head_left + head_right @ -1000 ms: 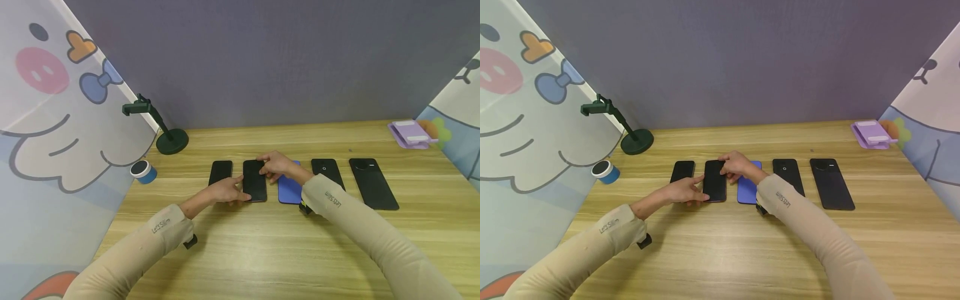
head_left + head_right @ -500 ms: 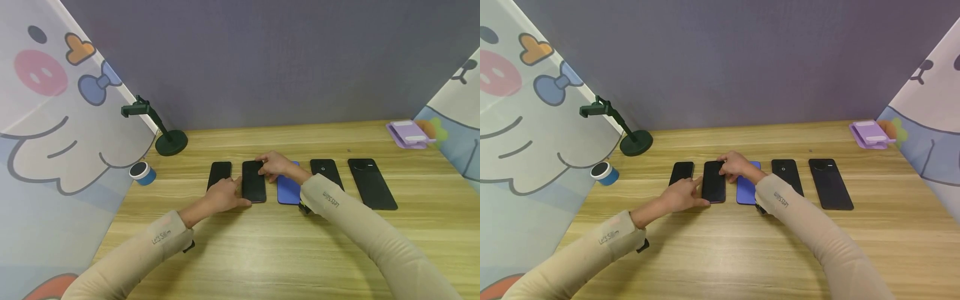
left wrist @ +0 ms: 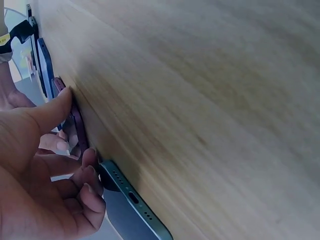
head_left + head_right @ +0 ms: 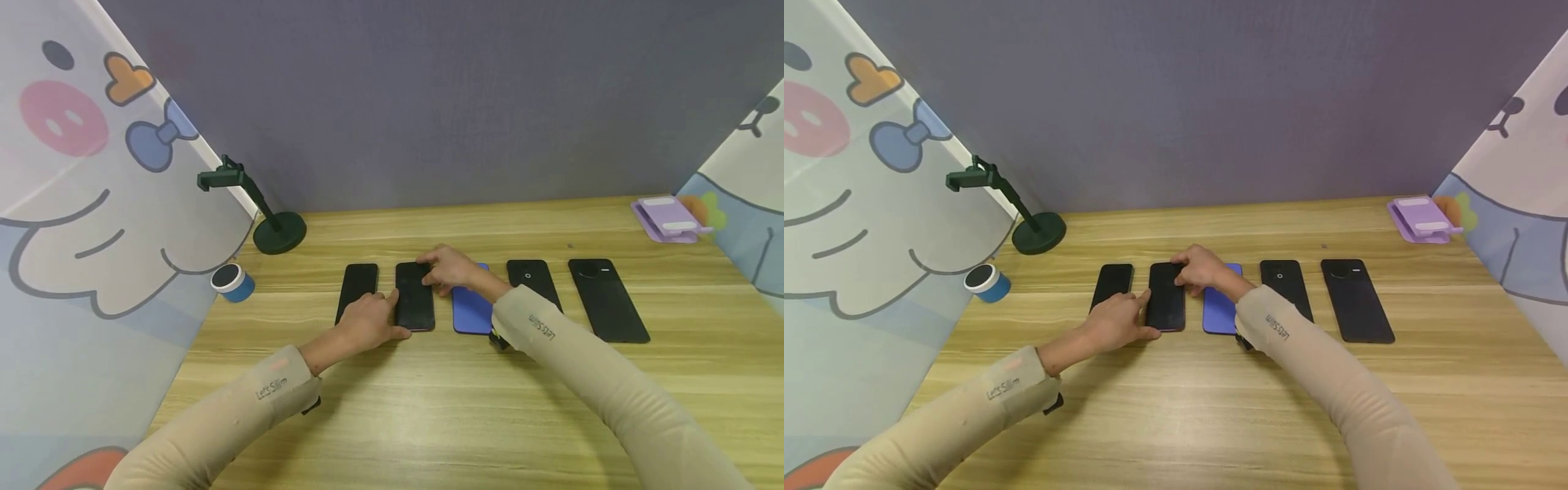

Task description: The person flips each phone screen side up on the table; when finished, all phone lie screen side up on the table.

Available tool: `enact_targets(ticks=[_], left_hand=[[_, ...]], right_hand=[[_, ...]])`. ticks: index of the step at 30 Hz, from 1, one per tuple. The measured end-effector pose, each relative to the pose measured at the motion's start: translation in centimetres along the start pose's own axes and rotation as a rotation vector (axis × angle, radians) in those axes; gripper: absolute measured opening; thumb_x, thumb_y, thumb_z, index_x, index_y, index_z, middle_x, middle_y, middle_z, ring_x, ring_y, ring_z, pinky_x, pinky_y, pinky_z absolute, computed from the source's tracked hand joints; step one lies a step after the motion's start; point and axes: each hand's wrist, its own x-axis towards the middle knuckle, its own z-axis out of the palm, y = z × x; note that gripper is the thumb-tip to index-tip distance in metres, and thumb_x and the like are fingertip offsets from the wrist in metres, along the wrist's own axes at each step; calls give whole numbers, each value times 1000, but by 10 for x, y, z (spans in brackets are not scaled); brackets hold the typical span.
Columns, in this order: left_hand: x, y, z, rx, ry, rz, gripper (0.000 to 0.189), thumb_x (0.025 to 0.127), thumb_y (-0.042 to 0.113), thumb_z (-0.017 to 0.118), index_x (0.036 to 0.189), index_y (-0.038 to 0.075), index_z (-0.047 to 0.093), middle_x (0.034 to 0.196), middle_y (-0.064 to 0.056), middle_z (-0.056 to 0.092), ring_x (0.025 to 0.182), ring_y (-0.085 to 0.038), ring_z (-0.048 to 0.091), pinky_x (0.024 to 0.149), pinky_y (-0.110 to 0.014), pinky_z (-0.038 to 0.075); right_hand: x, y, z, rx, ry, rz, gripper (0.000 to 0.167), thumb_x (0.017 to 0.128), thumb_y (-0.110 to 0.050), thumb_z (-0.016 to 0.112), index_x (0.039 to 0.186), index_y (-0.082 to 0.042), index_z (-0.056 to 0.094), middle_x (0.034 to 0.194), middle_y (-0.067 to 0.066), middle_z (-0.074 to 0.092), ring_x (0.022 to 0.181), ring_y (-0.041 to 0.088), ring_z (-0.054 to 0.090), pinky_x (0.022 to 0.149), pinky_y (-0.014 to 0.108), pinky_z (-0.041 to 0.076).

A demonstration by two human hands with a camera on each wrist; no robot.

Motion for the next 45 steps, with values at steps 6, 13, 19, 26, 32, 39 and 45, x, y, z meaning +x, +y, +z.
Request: enact_targets(ticks=[6, 13, 19, 26, 32, 39, 45], left_hand=[[1, 2, -2, 17, 3, -9, 92, 84, 61, 72, 155, 12, 40, 128, -14, 64, 115, -31, 62, 79, -43, 55], [2, 1, -3, 63, 14, 6, 91, 84, 61, 71, 155, 14, 41, 122, -13, 66, 112, -31, 63, 80, -43, 56], [3, -2, -4, 81, 26, 28, 91, 83, 62, 72, 154, 15, 41, 117, -13, 68, 108, -31, 65, 77, -42, 57], [5, -5, -6, 91, 26, 38, 91, 82, 62, 72, 154, 17, 41, 105, -8, 69, 96, -27, 66, 62, -33, 52], [4, -7, -6, 74, 16, 40, 92, 81, 62, 73, 154, 17, 41, 97, -6, 67, 81, -21, 63, 56, -28, 45], [4, -8, -5, 83, 16, 43, 91, 81, 61, 73, 154, 17, 42, 96, -6, 68, 88, -22, 65, 59, -29, 48], [4, -8, -5, 71, 2, 34, 91, 81, 61, 73, 154, 17, 41, 90, -5, 65, 77, -18, 61, 55, -28, 45]], right_hand=[[1, 1, -1, -3, 11, -10, 55, 93, -7, 68, 146, -7, 53, 153, 17, 33, 74, 17, 58, 58, 30, 57], [0, -1, -1, -10, 29, -5, 54, 93, -7, 69, 145, -6, 54, 154, 16, 34, 73, 18, 58, 59, 31, 58], [0, 0, -1, -11, 42, 3, 54, 93, -8, 69, 145, -7, 55, 152, 15, 36, 82, 21, 60, 61, 31, 59], [1, 0, -1, -4, 52, -3, 54, 93, -9, 69, 145, -7, 55, 149, 15, 37, 73, 18, 57, 59, 31, 58], [-1, -1, 1, -14, 45, -7, 54, 93, -8, 69, 145, -5, 53, 151, 16, 35, 65, 16, 55, 58, 30, 57], [-1, -1, 3, -19, 54, -8, 53, 93, -8, 69, 144, -6, 55, 151, 16, 37, 61, 15, 53, 58, 30, 58], [-1, -1, 3, -20, 54, -2, 53, 93, -9, 69, 144, -6, 55, 151, 16, 37, 59, 15, 53, 58, 30, 57]])
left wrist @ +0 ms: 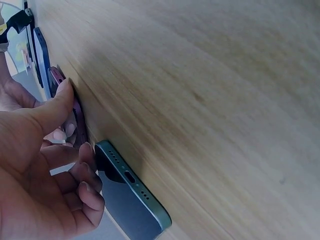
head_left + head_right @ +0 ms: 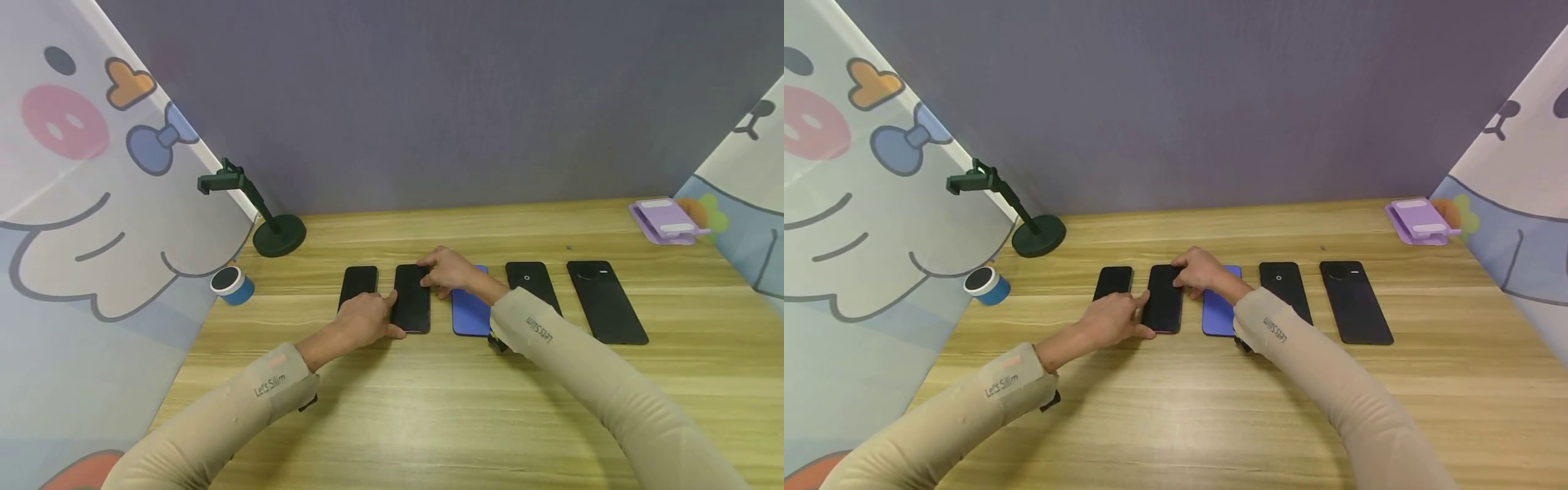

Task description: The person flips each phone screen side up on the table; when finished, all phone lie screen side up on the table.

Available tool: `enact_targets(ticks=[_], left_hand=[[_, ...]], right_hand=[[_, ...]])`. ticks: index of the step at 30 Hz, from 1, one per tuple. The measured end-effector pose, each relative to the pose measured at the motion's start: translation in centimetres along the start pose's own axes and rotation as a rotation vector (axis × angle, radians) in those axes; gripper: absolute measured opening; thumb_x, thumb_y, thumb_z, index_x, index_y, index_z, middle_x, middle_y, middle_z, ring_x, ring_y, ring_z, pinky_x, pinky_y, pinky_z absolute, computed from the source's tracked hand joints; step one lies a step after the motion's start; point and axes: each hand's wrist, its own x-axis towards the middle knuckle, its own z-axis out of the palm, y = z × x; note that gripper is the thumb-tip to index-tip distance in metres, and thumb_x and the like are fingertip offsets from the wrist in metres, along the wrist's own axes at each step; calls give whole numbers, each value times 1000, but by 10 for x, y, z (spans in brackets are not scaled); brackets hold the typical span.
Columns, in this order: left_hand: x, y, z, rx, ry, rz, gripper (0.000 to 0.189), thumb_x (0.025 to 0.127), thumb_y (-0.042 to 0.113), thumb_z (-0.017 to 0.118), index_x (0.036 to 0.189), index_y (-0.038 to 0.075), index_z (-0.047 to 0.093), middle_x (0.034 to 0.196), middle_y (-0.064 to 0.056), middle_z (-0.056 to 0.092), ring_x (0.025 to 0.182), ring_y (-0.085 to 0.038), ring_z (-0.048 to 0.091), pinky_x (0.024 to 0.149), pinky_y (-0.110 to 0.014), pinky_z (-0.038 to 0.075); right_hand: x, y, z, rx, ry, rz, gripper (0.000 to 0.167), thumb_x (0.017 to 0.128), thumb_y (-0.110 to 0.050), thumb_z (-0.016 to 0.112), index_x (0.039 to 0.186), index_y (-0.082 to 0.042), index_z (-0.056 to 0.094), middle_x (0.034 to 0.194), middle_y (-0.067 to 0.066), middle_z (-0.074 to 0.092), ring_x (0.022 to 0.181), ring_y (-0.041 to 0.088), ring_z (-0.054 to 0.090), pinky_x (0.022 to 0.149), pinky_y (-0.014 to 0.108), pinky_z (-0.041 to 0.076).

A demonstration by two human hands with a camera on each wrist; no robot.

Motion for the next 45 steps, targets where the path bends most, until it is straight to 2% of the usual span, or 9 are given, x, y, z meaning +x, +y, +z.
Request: enact_targets(ticks=[10, 18, 25, 30, 35, 38, 41, 43, 45], left_hand=[[-1, 0, 1, -9, 9, 14, 90, 82, 58, 74, 154, 15, 41, 90, -6, 66, 74, -17, 60, 55, -27, 45], [0, 1, 0, -2, -4, 6, 89, 83, 57, 72, 155, 17, 39, 76, -2, 59, 62, -14, 52, 49, -26, 38], [2, 3, -1, 1, -4, -2, 90, 83, 61, 72, 155, 19, 38, 74, -3, 59, 64, -14, 53, 50, -27, 40], [2, 3, -1, 11, 4, -5, 89, 82, 61, 72, 155, 20, 40, 87, -6, 67, 72, -16, 59, 52, -28, 43], [2, 4, -1, 20, -3, -12, 89, 83, 62, 71, 155, 20, 39, 111, -9, 70, 95, -24, 67, 60, -31, 50], [2, 7, -4, 22, -10, -20, 87, 84, 61, 71, 155, 20, 41, 127, -11, 66, 110, -29, 64, 71, -37, 55], [4, 11, -9, -7, -12, -18, 85, 86, 60, 70, 155, 21, 41, 140, -14, 57, 123, -34, 58, 87, -45, 55], [7, 15, -12, -45, -6, 4, 84, 88, 59, 69, 156, 21, 38, 148, -16, 51, 133, -36, 51, 97, -50, 51], [10, 18, -14, -100, 2, 45, 84, 90, 56, 68, 158, 20, 34, 152, -16, 46, 138, -37, 46, 104, -51, 47]], right_hand=[[1, 1, 1, -2, 8, -7, 52, 93, -9, 69, 144, -5, 55, 152, 17, 36, 59, 14, 53, 58, 30, 58], [2, 3, 1, 2, 16, 4, 55, 93, -8, 68, 145, -5, 53, 154, 18, 33, 61, 15, 55, 59, 30, 59], [1, 1, -1, 12, 16, 11, 53, 93, -8, 69, 144, -6, 55, 155, 16, 33, 60, 14, 53, 61, 32, 59], [2, 1, -1, 6, 15, 11, 53, 93, -8, 69, 144, -6, 55, 152, 16, 36, 65, 15, 55, 62, 32, 59], [1, 1, -2, -8, 12, 6, 54, 93, -10, 69, 145, -6, 54, 146, 14, 39, 67, 16, 57, 63, 32, 59], [0, 1, -6, -17, -7, -10, 58, 94, -14, 68, 148, -6, 49, 133, 17, 49, 63, 15, 56, 62, 32, 59], [-5, 1, -15, -20, -21, -36, 62, 95, -18, 67, 152, -6, 44, 134, 22, 53, 68, 17, 59, 65, 34, 59], [-10, 2, -25, -15, -23, -47, 64, 96, -22, 67, 153, -8, 42, 139, 25, 52, 75, 22, 61, 67, 36, 60], [-16, 5, -35, -17, -24, -53, 65, 96, -26, 66, 154, -9, 40, 153, 23, 39, 88, 27, 63, 71, 38, 60]])
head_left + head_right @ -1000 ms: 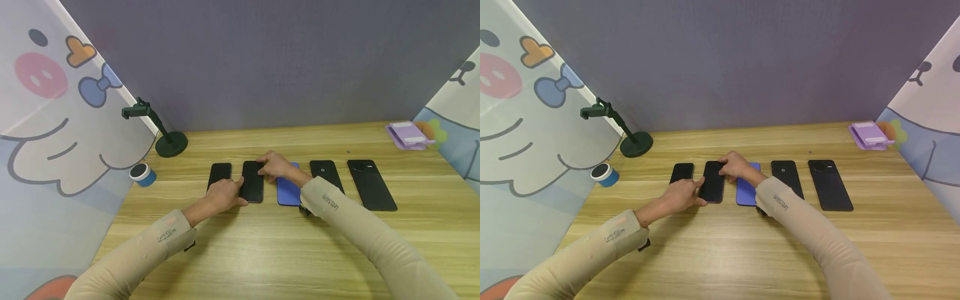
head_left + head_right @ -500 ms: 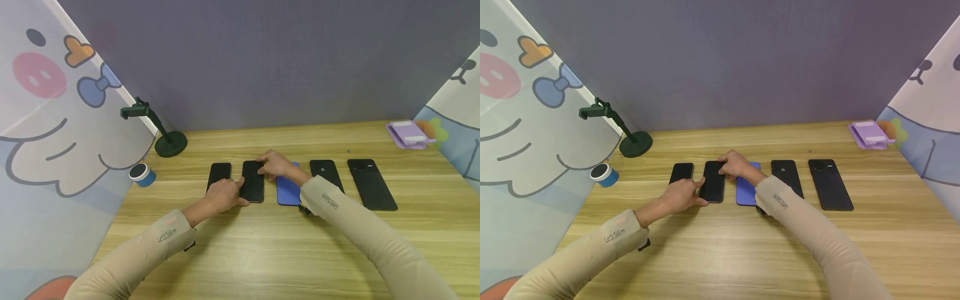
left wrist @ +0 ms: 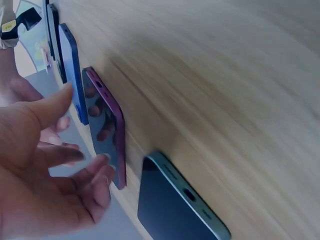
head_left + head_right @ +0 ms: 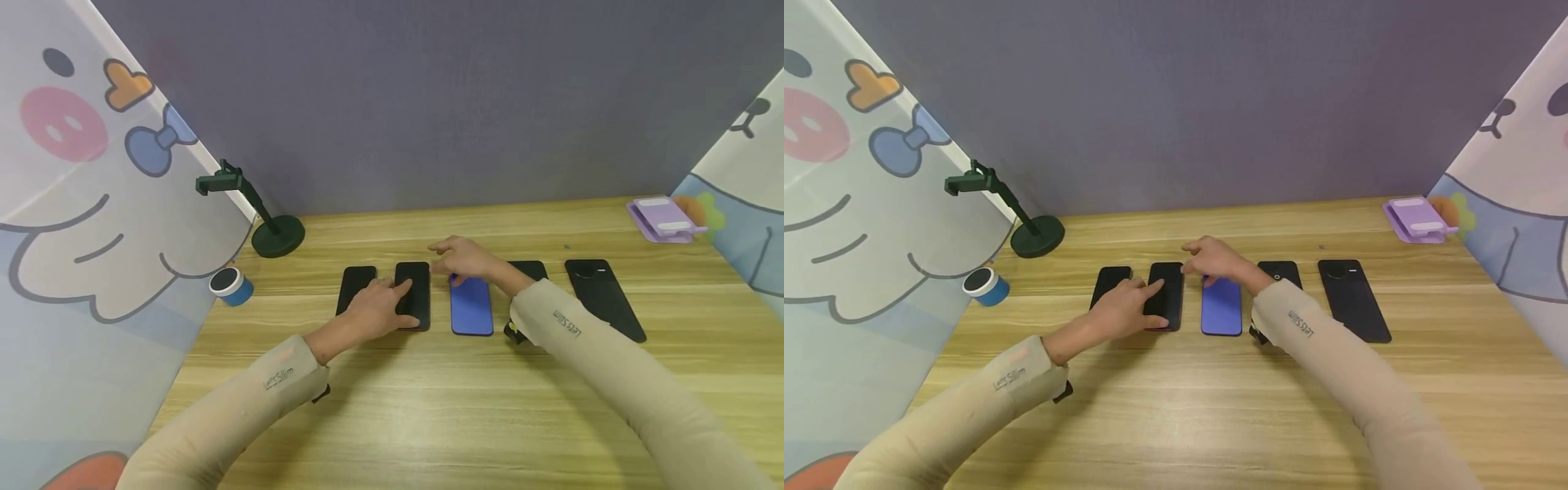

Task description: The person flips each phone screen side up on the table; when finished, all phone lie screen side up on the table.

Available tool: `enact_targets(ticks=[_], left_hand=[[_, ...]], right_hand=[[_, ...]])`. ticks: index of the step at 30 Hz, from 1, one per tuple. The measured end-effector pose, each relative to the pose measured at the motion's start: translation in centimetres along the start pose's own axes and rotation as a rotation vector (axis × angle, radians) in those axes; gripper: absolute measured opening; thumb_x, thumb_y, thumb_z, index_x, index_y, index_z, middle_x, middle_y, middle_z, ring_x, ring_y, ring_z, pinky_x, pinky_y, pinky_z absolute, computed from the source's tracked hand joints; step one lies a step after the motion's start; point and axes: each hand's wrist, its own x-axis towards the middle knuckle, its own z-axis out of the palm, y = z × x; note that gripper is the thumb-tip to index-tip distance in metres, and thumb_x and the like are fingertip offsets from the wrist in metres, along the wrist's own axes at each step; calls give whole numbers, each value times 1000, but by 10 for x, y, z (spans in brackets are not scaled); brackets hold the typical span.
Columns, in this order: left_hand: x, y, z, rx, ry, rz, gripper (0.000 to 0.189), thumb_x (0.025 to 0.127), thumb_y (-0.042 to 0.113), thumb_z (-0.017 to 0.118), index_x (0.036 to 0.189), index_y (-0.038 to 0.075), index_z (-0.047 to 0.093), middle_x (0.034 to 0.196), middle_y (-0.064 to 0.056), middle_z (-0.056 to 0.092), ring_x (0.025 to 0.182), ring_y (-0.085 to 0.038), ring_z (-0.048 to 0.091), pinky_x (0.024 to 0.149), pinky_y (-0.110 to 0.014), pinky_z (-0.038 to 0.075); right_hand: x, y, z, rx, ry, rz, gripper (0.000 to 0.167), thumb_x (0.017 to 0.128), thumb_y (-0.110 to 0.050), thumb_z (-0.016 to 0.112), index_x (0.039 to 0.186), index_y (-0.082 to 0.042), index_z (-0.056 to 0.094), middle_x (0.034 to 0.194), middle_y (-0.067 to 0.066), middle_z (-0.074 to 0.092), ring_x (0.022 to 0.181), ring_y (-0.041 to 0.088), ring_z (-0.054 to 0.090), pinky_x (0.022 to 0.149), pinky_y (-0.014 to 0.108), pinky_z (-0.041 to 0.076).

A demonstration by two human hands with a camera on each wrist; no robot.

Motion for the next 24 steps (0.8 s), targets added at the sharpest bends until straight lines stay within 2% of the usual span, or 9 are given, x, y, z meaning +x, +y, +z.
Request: enact_targets(ticks=[3, 6, 7, 10, 13, 14, 16, 19, 24], left_hand=[[8, 5, 0, -85, 22, 94, 82, 94, 52, 66, 159, 18, 30, 150, -14, 47, 136, -34, 48, 106, -49, 46], [17, 10, 2, -142, 38, 180, 78, 96, 49, 64, 158, 14, 32, 141, -11, 55, 129, -31, 53, 103, -46, 49], [19, 13, 3, -152, 39, 203, 76, 97, 49, 63, 158, 13, 34, 138, -10, 57, 128, -30, 54, 102, -45, 49], [26, 21, 7, -151, 18, 240, 76, 97, 51, 61, 157, 13, 35, 131, -7, 61, 125, -30, 54, 102, -48, 48], [30, 30, 12, -85, 6, 231, 78, 96, 57, 59, 158, 18, 33, 130, -5, 61, 118, -27, 56, 99, -48, 48], [31, 34, 14, -50, 6, 225, 80, 95, 60, 58, 158, 19, 32, 131, -5, 61, 116, -27, 56, 97, -47, 48], [32, 40, 17, 14, 10, 204, 82, 94, 63, 58, 158, 20, 32, 135, -6, 60, 114, -25, 57, 93, -44, 49], [32, 48, 21, 103, 16, 181, 87, 90, 69, 57, 158, 19, 34, 142, -7, 57, 117, -26, 55, 92, -44, 47], [29, 56, 27, 197, 17, 170, 89, 89, 72, 56, 157, 19, 36, 143, -7, 56, 122, -26, 52, 93, -42, 44]], right_hand=[[-10, 6, -14, -11, 3, 11, 66, 97, -29, 65, 155, -10, 39, 154, 22, 36, 102, 34, 62, 74, 41, 60], [-18, 14, -25, -41, 14, 36, 66, 97, -29, 65, 155, -9, 39, 154, 23, 37, 108, 34, 63, 74, 41, 60], [-21, 16, -27, -51, 17, 44, 66, 97, -28, 65, 155, -9, 39, 154, 23, 38, 104, 33, 64, 72, 40, 60], [-28, 25, -33, -82, 26, 59, 65, 97, -24, 64, 155, -6, 39, 152, 24, 41, 72, 22, 62, 65, 38, 57], [-34, 32, -35, -78, 15, 63, 66, 96, -20, 65, 154, -3, 38, 149, 26, 43, 50, 15, 46, 57, 36, 51], [-36, 34, -35, -67, 12, 67, 66, 96, -19, 65, 154, -2, 37, 140, 28, 50, 47, 13, 42, 55, 35, 48], [-39, 36, -35, -51, 9, 77, 67, 95, -17, 66, 154, 0, 37, 133, 27, 52, 48, 12, 43, 54, 33, 47], [-40, 39, -32, -34, 9, 95, 68, 94, -13, 68, 153, 1, 37, 122, 26, 55, 49, 11, 43, 53, 30, 45], [-38, 42, -27, -100, 40, 100, 70, 91, -12, 70, 153, 1, 38, 142, 29, 45, 52, 15, 51, 56, 30, 52]])
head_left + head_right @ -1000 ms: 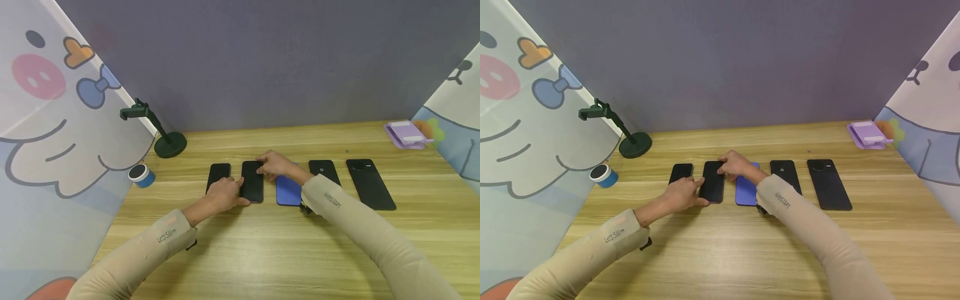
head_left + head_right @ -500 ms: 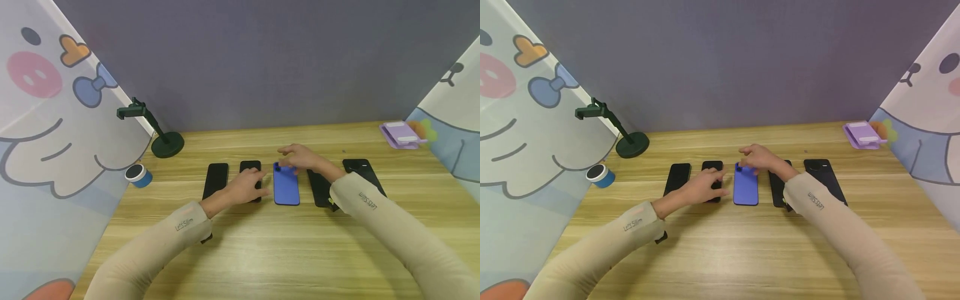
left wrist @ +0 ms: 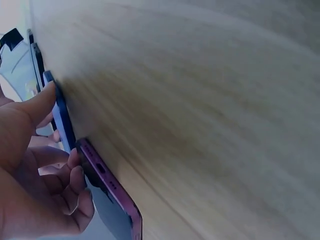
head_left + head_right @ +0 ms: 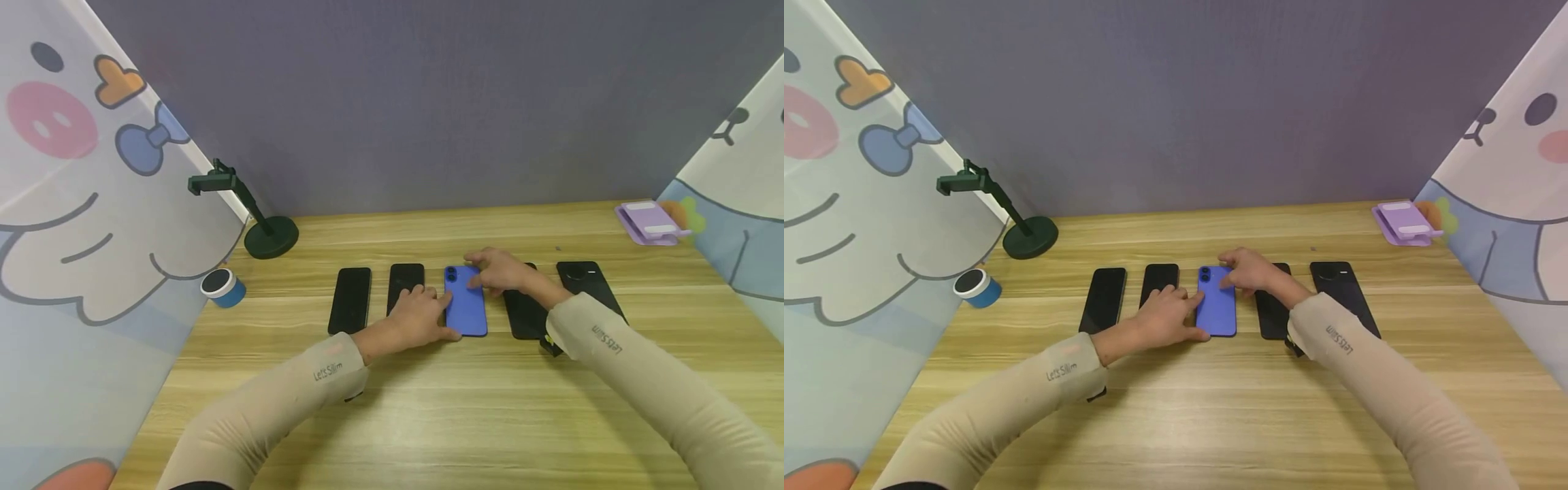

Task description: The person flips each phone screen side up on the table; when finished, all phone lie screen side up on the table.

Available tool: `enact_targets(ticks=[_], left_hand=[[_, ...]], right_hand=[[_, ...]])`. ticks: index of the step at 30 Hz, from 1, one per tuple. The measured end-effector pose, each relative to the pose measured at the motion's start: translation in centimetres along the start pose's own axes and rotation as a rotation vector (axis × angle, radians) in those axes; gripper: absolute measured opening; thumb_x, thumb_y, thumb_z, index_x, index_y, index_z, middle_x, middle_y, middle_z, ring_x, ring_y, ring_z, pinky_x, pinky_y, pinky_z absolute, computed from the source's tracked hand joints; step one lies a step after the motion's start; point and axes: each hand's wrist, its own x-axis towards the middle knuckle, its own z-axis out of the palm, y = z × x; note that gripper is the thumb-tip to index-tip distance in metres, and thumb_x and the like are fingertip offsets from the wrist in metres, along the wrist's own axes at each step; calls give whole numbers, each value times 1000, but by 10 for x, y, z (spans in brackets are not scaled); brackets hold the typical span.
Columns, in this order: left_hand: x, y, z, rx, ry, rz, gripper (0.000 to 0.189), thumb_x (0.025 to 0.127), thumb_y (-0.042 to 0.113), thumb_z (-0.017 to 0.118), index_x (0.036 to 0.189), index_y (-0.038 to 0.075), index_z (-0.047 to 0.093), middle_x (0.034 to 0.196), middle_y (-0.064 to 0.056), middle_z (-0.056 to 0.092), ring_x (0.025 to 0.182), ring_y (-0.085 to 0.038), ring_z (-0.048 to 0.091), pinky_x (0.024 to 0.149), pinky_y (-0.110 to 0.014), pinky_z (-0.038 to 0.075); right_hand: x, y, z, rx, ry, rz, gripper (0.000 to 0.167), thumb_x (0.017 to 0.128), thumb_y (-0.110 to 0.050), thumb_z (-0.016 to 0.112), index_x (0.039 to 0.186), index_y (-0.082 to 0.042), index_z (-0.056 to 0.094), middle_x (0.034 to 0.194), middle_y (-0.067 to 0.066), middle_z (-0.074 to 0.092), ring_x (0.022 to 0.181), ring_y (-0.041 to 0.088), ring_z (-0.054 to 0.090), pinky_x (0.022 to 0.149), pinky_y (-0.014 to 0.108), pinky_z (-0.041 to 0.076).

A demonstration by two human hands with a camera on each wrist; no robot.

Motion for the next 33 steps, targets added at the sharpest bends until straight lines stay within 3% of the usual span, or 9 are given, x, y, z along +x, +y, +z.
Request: enact_targets(ticks=[11, 17, 21, 27, 30, 33], left_hand=[[-1, 6, 3, 50, 14, -9, 89, 90, 72, 54, 157, 16, 36, 147, -8, 55, 131, -28, 52, 98, -47, 44], [-2, 9, 3, 57, 17, -21, 88, 91, 72, 52, 158, 17, 35, 146, -6, 56, 130, -27, 54, 99, -46, 45], [-3, 10, 3, 73, 25, -16, 87, 92, 72, 51, 157, 17, 36, 144, -7, 58, 128, -27, 55, 96, -45, 46], [-2, 10, 3, 84, 23, -13, 87, 92, 72, 50, 158, 17, 35, 144, -7, 58, 127, -27, 56, 96, -45, 47], [-2, 9, 3, 81, 26, -16, 87, 92, 72, 50, 157, 17, 36, 144, -7, 58, 128, -27, 55, 97, -45, 47], [-2, 9, 4, 80, 29, -18, 87, 92, 72, 50, 158, 17, 35, 145, -7, 57, 129, -27, 55, 97, -46, 47]], right_hand=[[-1, -6, 7, -167, 24, -2, 72, 91, -13, 73, 153, -1, 39, 151, 32, 33, 59, 20, 58, 53, 30, 52], [2, -9, 5, -182, -9, 1, 75, 90, -12, 73, 154, 0, 36, 147, 33, 41, 56, 19, 57, 56, 33, 56], [5, -7, -1, -135, -59, 4, 77, 90, -11, 72, 155, 2, 33, 144, 35, 44, 60, 19, 60, 59, 35, 59], [12, 0, -11, 45, -112, 36, 76, 91, -14, 70, 156, -1, 31, 142, 32, 41, 71, 19, 59, 62, 37, 59], [13, 2, -13, 99, -129, 45, 76, 92, -15, 70, 156, -3, 31, 132, 25, 47, 72, 17, 56, 63, 36, 58], [14, 2, -15, 130, -138, 56, 74, 92, -15, 70, 155, -3, 33, 112, 18, 54, 70, 16, 55, 63, 36, 58]])
